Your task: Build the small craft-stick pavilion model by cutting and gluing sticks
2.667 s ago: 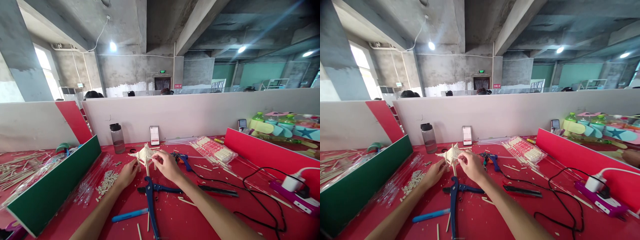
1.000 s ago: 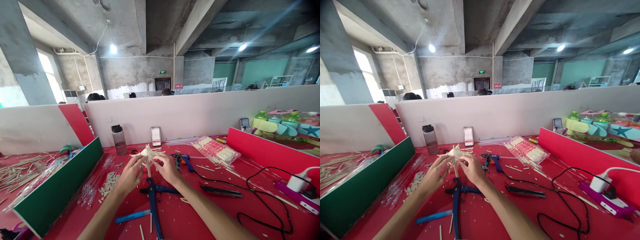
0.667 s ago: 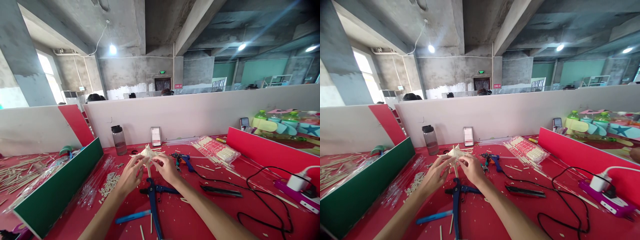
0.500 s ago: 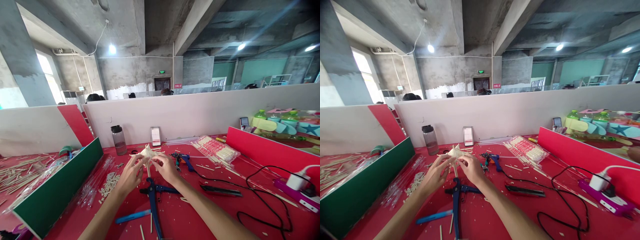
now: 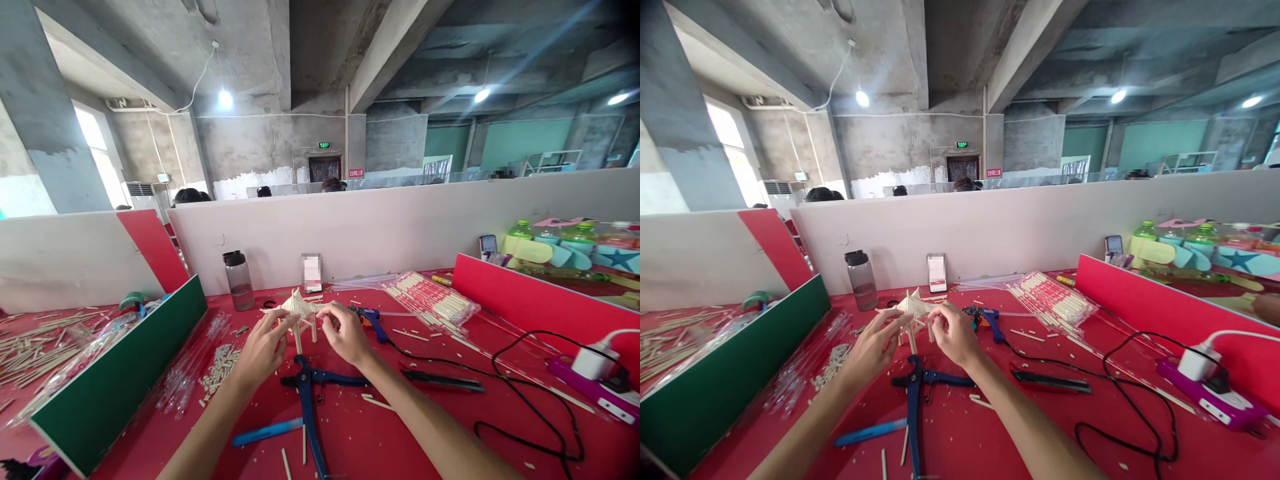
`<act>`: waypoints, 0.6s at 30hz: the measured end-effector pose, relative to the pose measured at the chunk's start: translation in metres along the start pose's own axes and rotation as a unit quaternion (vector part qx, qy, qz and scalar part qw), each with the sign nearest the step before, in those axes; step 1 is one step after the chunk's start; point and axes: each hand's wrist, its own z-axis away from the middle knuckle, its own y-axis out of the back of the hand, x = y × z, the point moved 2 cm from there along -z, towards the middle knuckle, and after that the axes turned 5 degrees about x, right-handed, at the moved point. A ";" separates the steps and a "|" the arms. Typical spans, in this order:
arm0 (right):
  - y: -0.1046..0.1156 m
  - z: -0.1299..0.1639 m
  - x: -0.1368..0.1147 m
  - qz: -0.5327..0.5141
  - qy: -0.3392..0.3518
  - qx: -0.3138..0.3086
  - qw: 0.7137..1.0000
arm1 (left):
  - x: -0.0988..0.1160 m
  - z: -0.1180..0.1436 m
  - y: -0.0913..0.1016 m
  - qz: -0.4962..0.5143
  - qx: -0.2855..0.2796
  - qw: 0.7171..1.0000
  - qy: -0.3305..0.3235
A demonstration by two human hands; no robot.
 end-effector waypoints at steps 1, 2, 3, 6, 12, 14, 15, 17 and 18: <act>0.006 -0.001 0.001 0.002 0.004 0.003 1.000 | 0.000 0.000 0.000 0.000 -0.002 1.000 -0.001; 0.011 -0.001 0.000 0.002 0.012 -0.002 1.000 | 0.000 0.000 0.000 0.001 -0.006 1.000 -0.001; 0.015 -0.001 -0.001 0.001 0.022 -0.018 1.000 | 0.000 0.000 0.000 0.002 -0.011 1.000 -0.001; 0.014 0.003 -0.013 -0.002 0.064 -0.116 0.991 | 0.000 0.000 -0.001 0.010 -0.017 1.000 0.002; -0.035 0.039 -0.058 0.053 0.134 -0.377 0.915 | 0.000 0.000 -0.001 0.017 -0.006 1.000 0.007; -0.051 0.050 -0.067 0.086 0.146 -0.425 0.889 | 0.000 0.000 0.000 0.018 -0.003 1.000 0.006; -0.057 0.054 -0.070 0.104 0.154 -0.432 0.882 | 0.000 0.000 0.000 0.019 -0.002 1.000 0.005; -0.064 0.058 -0.073 0.130 0.172 -0.432 0.876 | 0.000 0.000 0.000 0.020 -0.002 1.000 0.005; -0.065 0.058 -0.074 0.138 0.180 -0.424 0.876 | 0.000 0.000 -0.001 0.021 -0.002 1.000 0.008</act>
